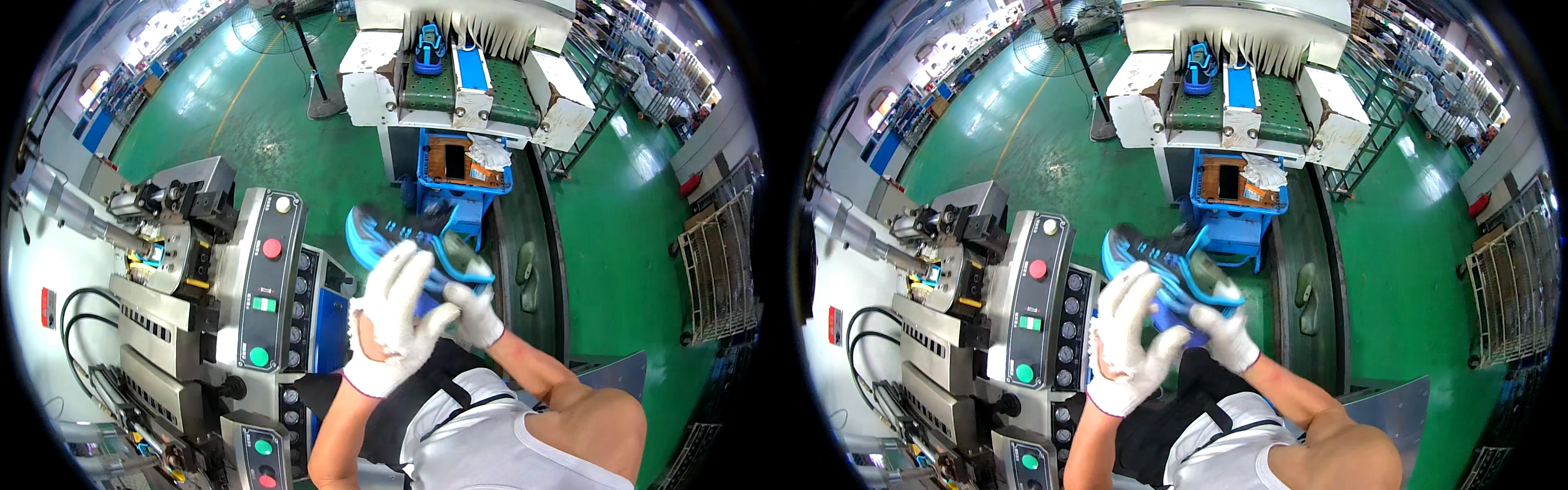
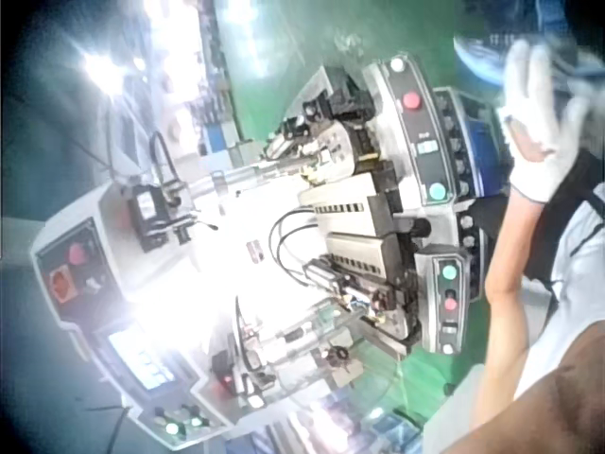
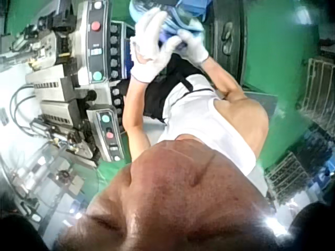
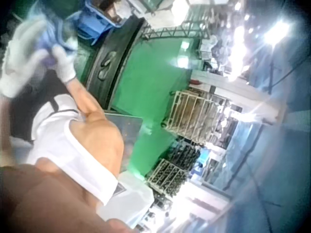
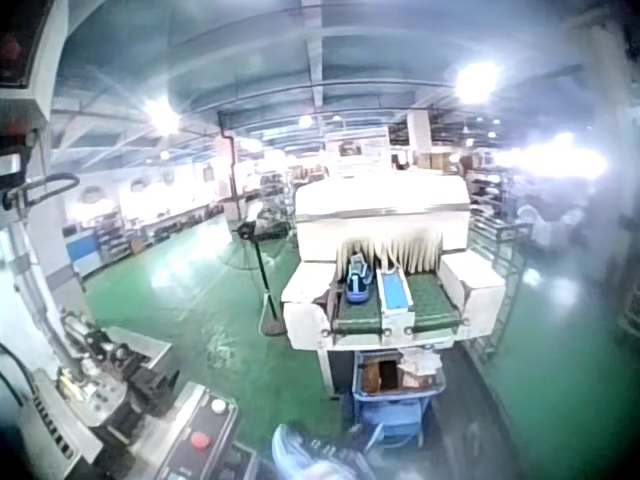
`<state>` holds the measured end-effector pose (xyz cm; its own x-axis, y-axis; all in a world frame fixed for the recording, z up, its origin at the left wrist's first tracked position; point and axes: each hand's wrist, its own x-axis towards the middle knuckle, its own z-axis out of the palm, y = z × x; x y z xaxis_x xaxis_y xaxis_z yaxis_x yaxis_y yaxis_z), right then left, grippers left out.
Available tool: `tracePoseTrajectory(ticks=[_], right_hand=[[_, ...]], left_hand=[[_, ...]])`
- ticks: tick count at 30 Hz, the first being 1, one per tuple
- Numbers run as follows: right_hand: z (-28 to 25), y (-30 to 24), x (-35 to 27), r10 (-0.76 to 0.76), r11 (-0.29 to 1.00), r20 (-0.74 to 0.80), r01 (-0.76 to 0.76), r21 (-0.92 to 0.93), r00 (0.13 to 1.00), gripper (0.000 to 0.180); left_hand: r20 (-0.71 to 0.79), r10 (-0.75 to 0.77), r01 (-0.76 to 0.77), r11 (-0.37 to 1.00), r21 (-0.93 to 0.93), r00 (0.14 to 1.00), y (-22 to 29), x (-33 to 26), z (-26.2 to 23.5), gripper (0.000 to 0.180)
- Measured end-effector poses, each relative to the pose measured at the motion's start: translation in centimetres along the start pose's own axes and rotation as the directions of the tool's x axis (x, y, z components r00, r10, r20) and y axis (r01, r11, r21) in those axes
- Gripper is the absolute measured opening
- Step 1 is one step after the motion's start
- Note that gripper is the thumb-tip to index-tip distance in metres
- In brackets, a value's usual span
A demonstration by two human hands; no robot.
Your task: The person repeatedly picks up blue and black shoe soles from a conveyor belt and places them into a machine. They then remove the processed soles and place them onto a nearby table. The task involves a continuous loop of handling individual shoe soles through a mechanical process.
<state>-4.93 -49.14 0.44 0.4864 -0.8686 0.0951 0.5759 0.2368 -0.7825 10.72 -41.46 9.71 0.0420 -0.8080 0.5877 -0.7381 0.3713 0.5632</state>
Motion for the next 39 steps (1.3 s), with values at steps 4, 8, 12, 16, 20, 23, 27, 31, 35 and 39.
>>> tracePoseTrajectory(ticks=[4, 8, 12, 16, 20, 23, 27, 31, 35, 39], right_hand=[[-5.0, 0.1, 6.8, -0.205, 0.961, -0.252, 0.145, -0.235, 0.946, 0.060], [-9.0, -0.9, 16.5, -0.462, 0.848, -0.294, 0.320, -0.422, 0.837, 0.054], [-10.6, -4.5, 22.1, -0.460, 0.888, -0.402, 0.408, -0.214, 0.791, 0.052], [-14.3, -10.0, 25.9, -0.654, 0.740, -0.304, 0.504, -0.445, 0.693, 0.055], [-17.3, -15.0, 32.0, -0.767, 0.226, -0.328, -0.246, -0.943, 0.551, 0.062], [-26.2, -18.6, 36.5, -0.694, -0.100, -0.253, -0.437, -0.894, 0.674, 0.065], [-35.6, -20.9, 40.6, -0.569, -0.219, -0.234, -0.419, -0.881, 0.788, 0.071], [-35.3, -18.4, 44.2, -0.497, -0.226, -0.305, -0.461, -0.858, 0.812, 0.079], [-34.2, -19.8, 42.7, -0.566, -0.073, -0.473, -0.612, -0.787, 0.675, 0.087], [-36.8, -8.1, 38.0, -0.411, -0.252, 0.085, -0.023, -0.967, 0.908, 0.066]], left_hand=[[0.089, -0.074, 0.076, 0.997, -0.013, 0.993, -1.5, -3.6, 2.6, 0.066], [0.121, -0.425, 0.421, 0.905, 0.060, 0.897, -3.3, -11.2, 3.8, 0.056], [0.028, -0.629, 0.629, 0.777, 0.022, 0.777, -3.1, -19.6, 2.8, 0.051], [-0.107, -0.858, 0.864, 0.494, 0.097, 0.503, -0.9, -25.7, 1.5, 0.048], [-0.203, -0.878, 0.901, 0.430, 0.063, 0.433, -0.6, -28.9, 2.6, 0.046], [-0.103, -0.911, 0.915, 0.390, 0.106, 0.400, -0.8, -24.4, 2.4, 0.045], [-0.022, -0.867, 0.856, 0.486, 0.179, 0.497, -1.8, -24.7, 2.5, 0.046], [-0.085, -0.889, 0.887, 0.435, 0.158, 0.451, -0.9, -25.3, 2.8, 0.044], [-0.187, -0.869, 0.889, 0.443, 0.118, 0.458, -0.9, -25.9, 1.0, 0.040], [-0.449, -0.849, 0.957, 0.284, 0.055, 0.278, 3.8, -31.9, 0.9, 0.036]])
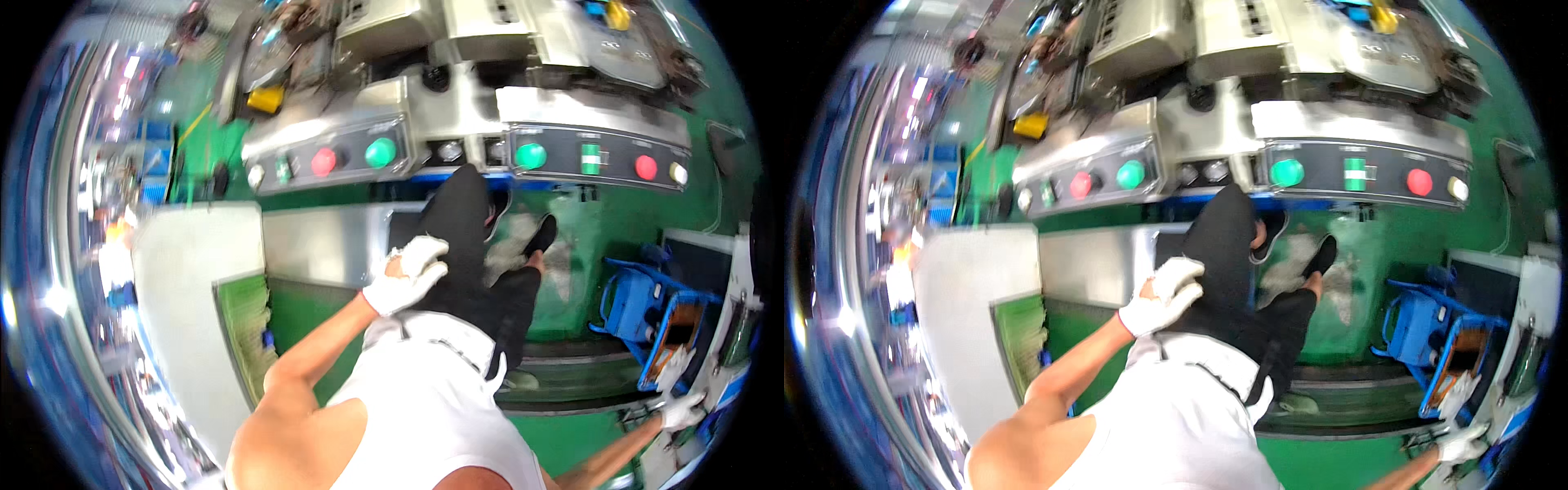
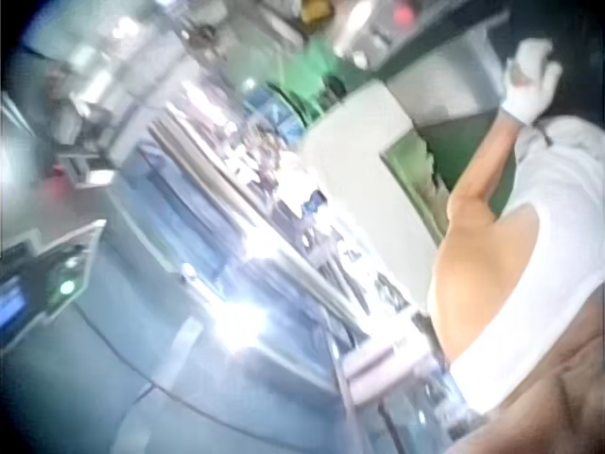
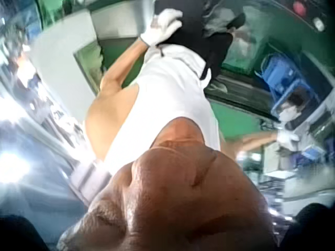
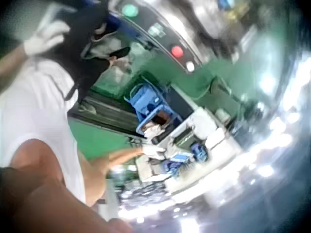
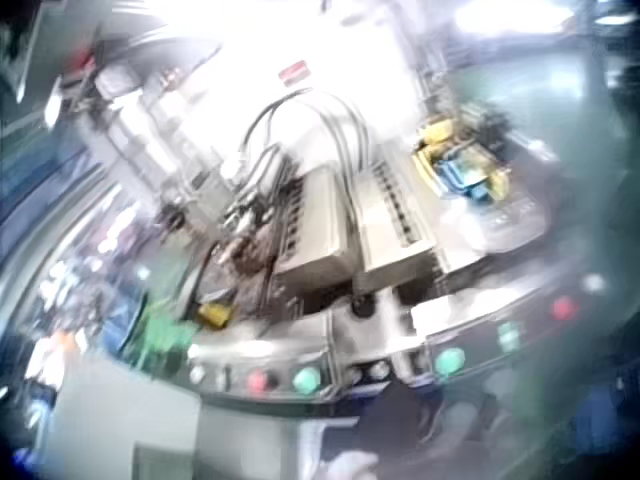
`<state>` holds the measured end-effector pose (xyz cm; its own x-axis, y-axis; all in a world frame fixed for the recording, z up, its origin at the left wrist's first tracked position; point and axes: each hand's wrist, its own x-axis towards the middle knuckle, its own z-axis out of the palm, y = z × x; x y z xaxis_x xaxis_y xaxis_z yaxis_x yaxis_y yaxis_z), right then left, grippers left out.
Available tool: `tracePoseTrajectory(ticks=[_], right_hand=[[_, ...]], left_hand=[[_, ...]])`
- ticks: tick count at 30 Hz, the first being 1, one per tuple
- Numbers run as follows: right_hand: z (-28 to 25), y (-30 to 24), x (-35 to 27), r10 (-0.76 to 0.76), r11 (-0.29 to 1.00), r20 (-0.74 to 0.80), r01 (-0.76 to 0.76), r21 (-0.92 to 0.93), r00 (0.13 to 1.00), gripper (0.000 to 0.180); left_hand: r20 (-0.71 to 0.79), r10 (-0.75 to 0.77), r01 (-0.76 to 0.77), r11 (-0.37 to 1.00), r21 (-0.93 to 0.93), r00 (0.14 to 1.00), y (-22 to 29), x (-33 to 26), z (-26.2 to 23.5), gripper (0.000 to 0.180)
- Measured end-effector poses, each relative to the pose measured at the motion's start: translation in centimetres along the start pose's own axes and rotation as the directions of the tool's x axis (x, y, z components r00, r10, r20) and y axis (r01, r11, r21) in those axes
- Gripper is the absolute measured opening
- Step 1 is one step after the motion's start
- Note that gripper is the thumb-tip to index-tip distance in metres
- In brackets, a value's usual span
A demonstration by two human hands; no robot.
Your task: The person repeatedly picks up blue and black shoe soles from a conveyor belt and places them into a machine. They then remove the processed soles and place them onto a nearby table. The task involves a continuous loop of handling individual shoe soles through a mechanical process.
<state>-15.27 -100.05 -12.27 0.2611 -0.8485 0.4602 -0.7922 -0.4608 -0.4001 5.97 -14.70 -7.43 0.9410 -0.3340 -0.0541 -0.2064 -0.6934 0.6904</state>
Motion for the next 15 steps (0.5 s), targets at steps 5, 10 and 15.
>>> tracePoseTrajectory(ticks=[5, 10, 15], right_hand=[[4.7, -22.0, -28.4, -0.188, 0.910, 0.673, -0.131, 0.393, 0.715, 0.058], [4.3, -35.2, -39.5, -0.599, 0.790, 0.781, -0.028, 0.612, 0.177, 0.059], [3.7, -44.8, -40.2, -0.701, 0.701, 0.713, 0.164, 0.694, -0.022, 0.061]], left_hand=[[-0.354, -0.474, 0.485, 0.872, -0.065, 0.806, -8.1, -11.1, -2.6, 0.031], [-0.539, -0.772, 0.722, 0.579, -0.378, 0.337, -18.9, -25.9, -0.6, 0.029], [-0.628, -0.770, 0.968, 0.059, -0.245, -0.112, -20.2, -39.2, 1.2, 0.038]])
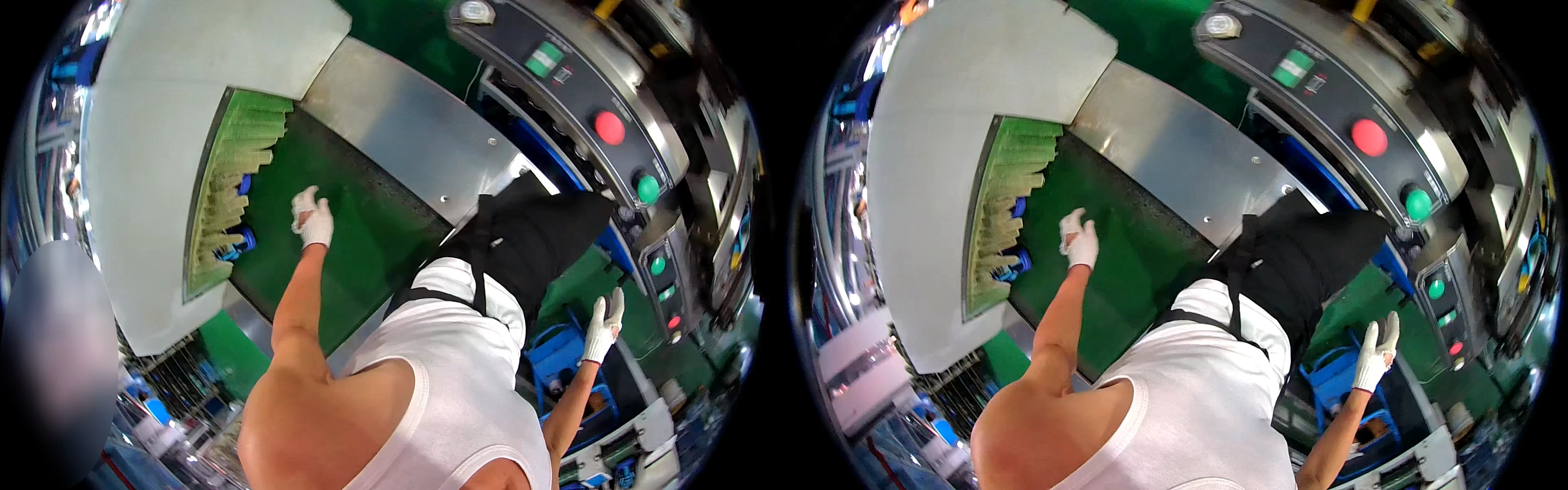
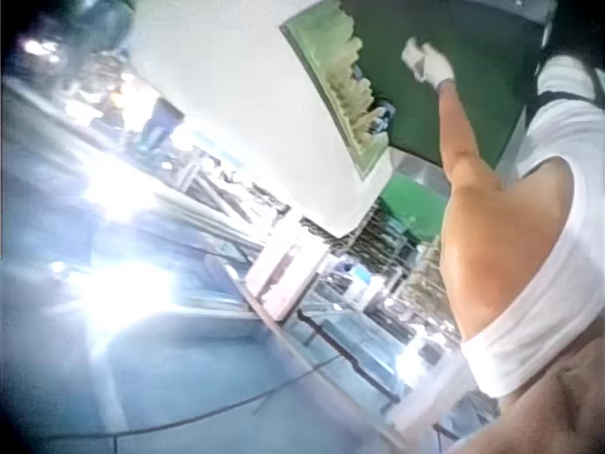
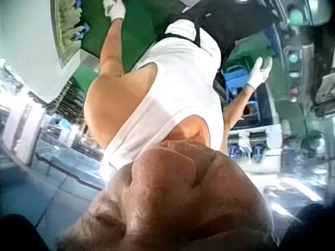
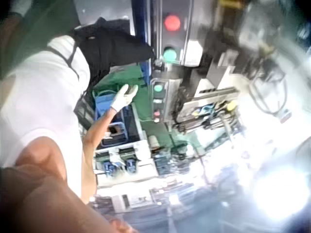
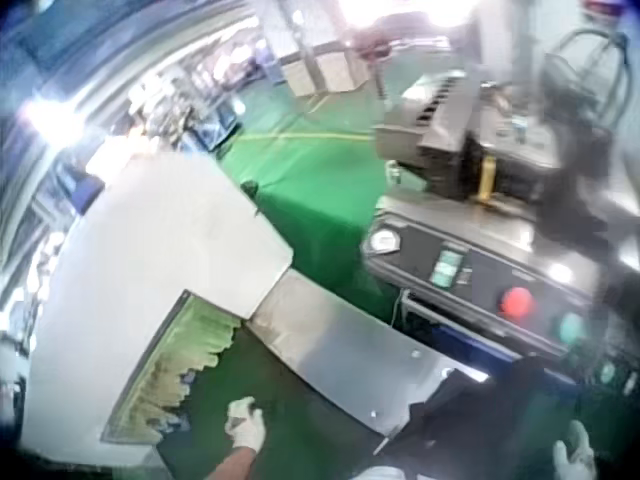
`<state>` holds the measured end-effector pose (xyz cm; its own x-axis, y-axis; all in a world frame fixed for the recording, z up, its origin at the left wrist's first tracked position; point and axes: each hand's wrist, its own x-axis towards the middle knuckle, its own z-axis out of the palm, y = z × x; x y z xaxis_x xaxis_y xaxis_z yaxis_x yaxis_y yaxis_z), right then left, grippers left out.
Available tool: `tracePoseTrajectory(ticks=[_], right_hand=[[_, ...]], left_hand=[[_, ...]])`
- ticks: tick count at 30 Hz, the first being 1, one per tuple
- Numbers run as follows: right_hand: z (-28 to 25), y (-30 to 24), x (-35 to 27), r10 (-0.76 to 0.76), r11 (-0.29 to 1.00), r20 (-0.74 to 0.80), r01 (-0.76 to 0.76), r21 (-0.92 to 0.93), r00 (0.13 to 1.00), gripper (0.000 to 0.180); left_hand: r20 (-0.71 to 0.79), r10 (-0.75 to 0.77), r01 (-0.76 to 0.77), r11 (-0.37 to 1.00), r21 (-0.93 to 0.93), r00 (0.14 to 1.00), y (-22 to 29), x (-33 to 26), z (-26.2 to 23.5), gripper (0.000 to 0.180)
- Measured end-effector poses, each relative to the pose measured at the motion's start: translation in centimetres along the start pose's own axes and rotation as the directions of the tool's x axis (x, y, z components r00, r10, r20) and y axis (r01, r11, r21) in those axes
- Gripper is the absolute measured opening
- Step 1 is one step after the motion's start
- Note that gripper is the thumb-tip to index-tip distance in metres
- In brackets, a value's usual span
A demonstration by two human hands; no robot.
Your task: The person repeatedly picks up blue and black shoe soles from a conveyor belt and places them into a machine. They then remove the processed soles and place them onto a nearby table. The task involves a continuous loop of handling individual shoe soles through a mechanical process.
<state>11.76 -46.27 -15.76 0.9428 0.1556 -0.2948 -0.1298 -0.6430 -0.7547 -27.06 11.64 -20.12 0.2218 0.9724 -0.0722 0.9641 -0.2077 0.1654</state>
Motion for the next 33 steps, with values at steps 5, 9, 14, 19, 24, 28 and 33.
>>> tracePoseTrajectory(ticks=[5, 9, 14, 19, 24, 28, 33], right_hand=[[0.1, -4.3, 4.4, -0.026, 0.968, 0.173, 0.068, -0.242, 0.985, 0.058], [-0.5, -3.2, 7.6, 0.046, 0.861, 0.279, 0.103, -0.499, 0.959, 0.057], [-3.2, -4.5, 8.3, 0.114, 0.755, 0.216, 0.057, -0.653, 0.970, 0.055], [-7.0, -4.9, 7.1, 0.329, 0.748, 0.023, -0.245, -0.617, 0.944, 0.052], [-7.9, -0.4, 3.8, 0.353, 0.779, 0.104, -0.230, -0.583, 0.930, 0.052], [-4.8, -0.2, 3.6, 0.218, 0.701, 0.203, -0.008, -0.713, 0.955, 0.058], [0.6, -3.6, 2.9, 0.132, 0.899, 0.270, -0.001, -0.439, 0.954, 0.061]], left_hand=[[-0.289, -0.535, 0.584, 0.803, 0.120, 0.794, -15.0, -0.2, -2.2, 0.057], [-0.516, -0.612, 0.758, 0.641, 0.121, 0.599, -27.5, 1.3, -5.9, 0.076], [0.022, -0.827, 0.713, 0.470, -0.520, 0.562, -37.1, 6.5, -8.5, 0.074], [-0.246, -0.665, 0.707, 0.684, 0.179, 0.706, -50.6, 7.3, -4.0, 0.063], [-0.342, -0.628, 0.707, 0.681, 0.193, 0.699, -49.1, 8.1, -1.9, 0.062], [-0.289, -0.434, 0.518, 0.768, 0.378, 0.854, -42.0, 4.8, -4.2, 0.050], [-0.288, -0.190, 0.199, 0.980, 0.000, 0.939, -22.1, 0.4, -4.8, 0.039]])
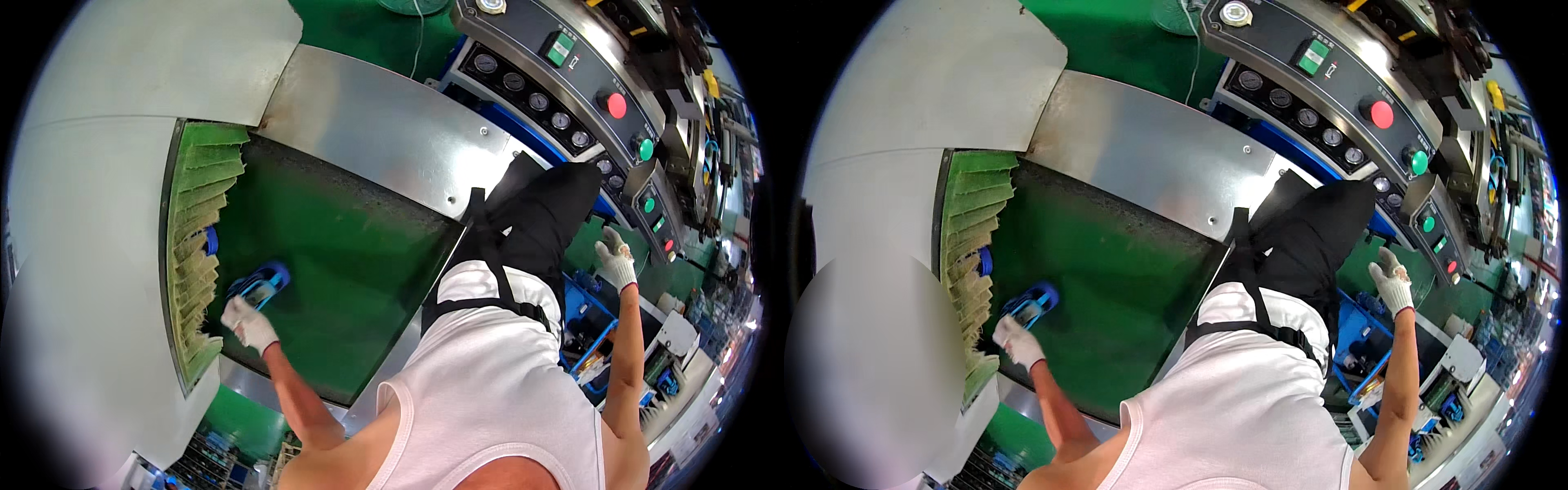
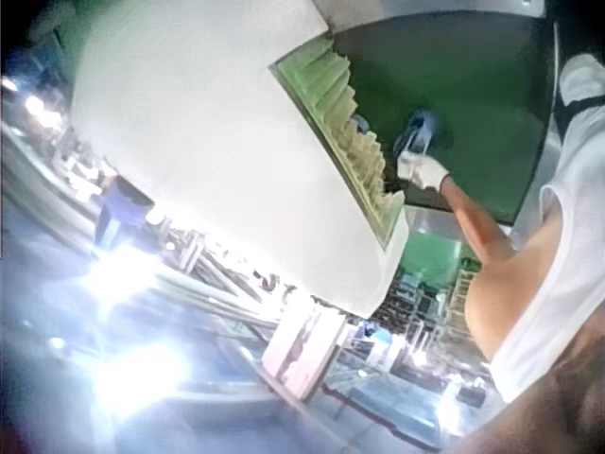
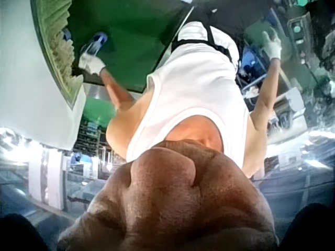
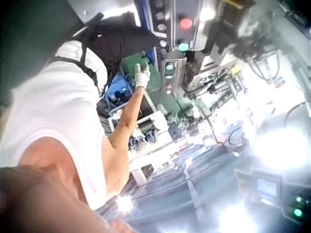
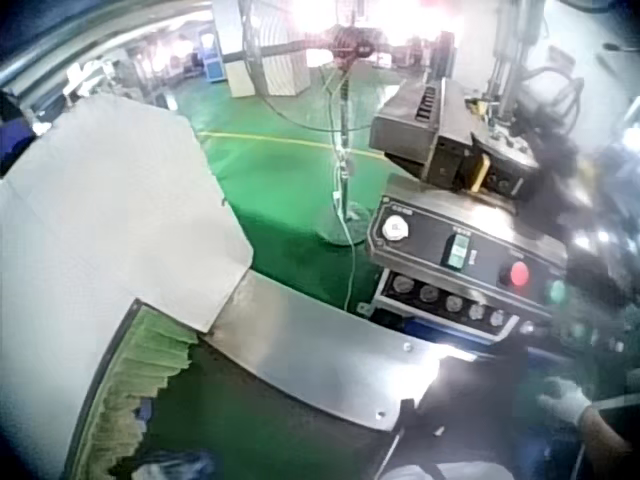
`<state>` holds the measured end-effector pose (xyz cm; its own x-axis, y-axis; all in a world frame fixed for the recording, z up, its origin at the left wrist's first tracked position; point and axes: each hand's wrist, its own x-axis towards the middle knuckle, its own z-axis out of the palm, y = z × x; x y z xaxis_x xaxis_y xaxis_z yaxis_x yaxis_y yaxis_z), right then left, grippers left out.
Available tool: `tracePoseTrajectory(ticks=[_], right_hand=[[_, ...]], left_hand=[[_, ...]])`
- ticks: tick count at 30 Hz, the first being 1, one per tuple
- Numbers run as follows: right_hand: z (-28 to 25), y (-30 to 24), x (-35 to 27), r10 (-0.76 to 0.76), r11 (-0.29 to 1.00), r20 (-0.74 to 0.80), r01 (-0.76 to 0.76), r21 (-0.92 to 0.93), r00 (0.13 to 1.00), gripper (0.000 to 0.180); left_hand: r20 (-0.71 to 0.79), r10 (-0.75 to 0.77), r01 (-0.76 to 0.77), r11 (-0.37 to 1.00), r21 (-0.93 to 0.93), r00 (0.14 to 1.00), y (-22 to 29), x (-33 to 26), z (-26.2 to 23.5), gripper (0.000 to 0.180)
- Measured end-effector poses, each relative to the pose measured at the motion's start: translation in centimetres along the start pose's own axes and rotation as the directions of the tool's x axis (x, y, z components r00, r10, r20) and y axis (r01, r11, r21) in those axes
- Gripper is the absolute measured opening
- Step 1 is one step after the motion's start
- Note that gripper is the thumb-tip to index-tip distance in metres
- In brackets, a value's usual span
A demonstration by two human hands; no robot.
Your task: The person repeatedly picks up blue and black shoe soles from a conveyor belt and places them into a machine. They then remove the processed soles and place them onto a nearby table. The task involves a continuous loop of handling individual shoe soles through a mechanical process.
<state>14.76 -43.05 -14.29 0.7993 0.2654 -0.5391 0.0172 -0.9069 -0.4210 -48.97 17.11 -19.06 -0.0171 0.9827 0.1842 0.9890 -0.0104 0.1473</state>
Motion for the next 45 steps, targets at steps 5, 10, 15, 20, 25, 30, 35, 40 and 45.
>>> tracePoseTrajectory(ticks=[5, 10, 15, 20, 25, 30, 35, 40, 45], right_hand=[[-0.1, -13.4, -0.7, -0.237, 0.947, 0.042, 0.240, -0.215, 0.971, 0.063], [1.2, -24.1, -4.6, -0.496, 0.867, 0.078, 0.490, 0.089, 0.865, 0.058], [7.0, -29.8, -6.9, -0.812, 0.583, 0.134, 0.803, 0.124, 0.568, 0.076], [9.7, -32.0, -7.5, -0.776, 0.630, -0.084, 0.774, -0.059, 0.625, 0.073], [0.7, -23.8, -8.5, -0.624, 0.662, -0.449, 0.738, 0.131, 0.639, 0.047], [-3.1, -12.3, -12.2, 0.112, 0.694, -0.327, 0.162, 0.701, 0.938, 0.056], [4.0, -1.7, -16.2, 0.439, 0.026, -0.280, 0.299, 0.954, 0.854, 0.062], [6.1, 1.8, -16.5, 0.608, -0.163, -0.250, 0.426, 0.890, 0.754, 0.060], [4.2, 2.9, -14.6, 0.743, -0.256, -0.110, 0.433, 0.864, 0.660, 0.057]], left_hand=[[0.170, 0.285, -0.205, 0.903, -0.377, 0.943, 17.9, -7.0, -1.6, 0.045], [0.105, 0.588, -0.519, 0.773, -0.365, 0.802, 23.9, -5.8, 0.7, 0.026], [0.047, 0.754, -0.623, 0.574, -0.531, 0.655, 31.1, -4.4, -4.8, 0.015], [-0.049, 0.957, -0.664, 0.160, -0.730, 0.285, 44.8, -10.8, -12.6, 0.018], [-0.301, 0.940, -0.555, -0.337, -0.761, -0.158, 55.7, -19.0, -17.2, 0.024], [-0.482, 0.741, -0.328, -0.651, -0.684, -0.467, 67.4, -26.8, -23.8, 0.060], [-0.569, 0.752, -0.454, -0.657, -0.602, -0.334, 79.0, -31.9, -25.7, 0.061], [-0.472, 0.826, -0.465, -0.564, -0.683, -0.309, 96.0, -41.0, -20.6, 0.067], [-0.188, 0.973, -0.637, -0.231, -0.735, -0.135, 109.0, -48.7, -15.2, 0.082]])
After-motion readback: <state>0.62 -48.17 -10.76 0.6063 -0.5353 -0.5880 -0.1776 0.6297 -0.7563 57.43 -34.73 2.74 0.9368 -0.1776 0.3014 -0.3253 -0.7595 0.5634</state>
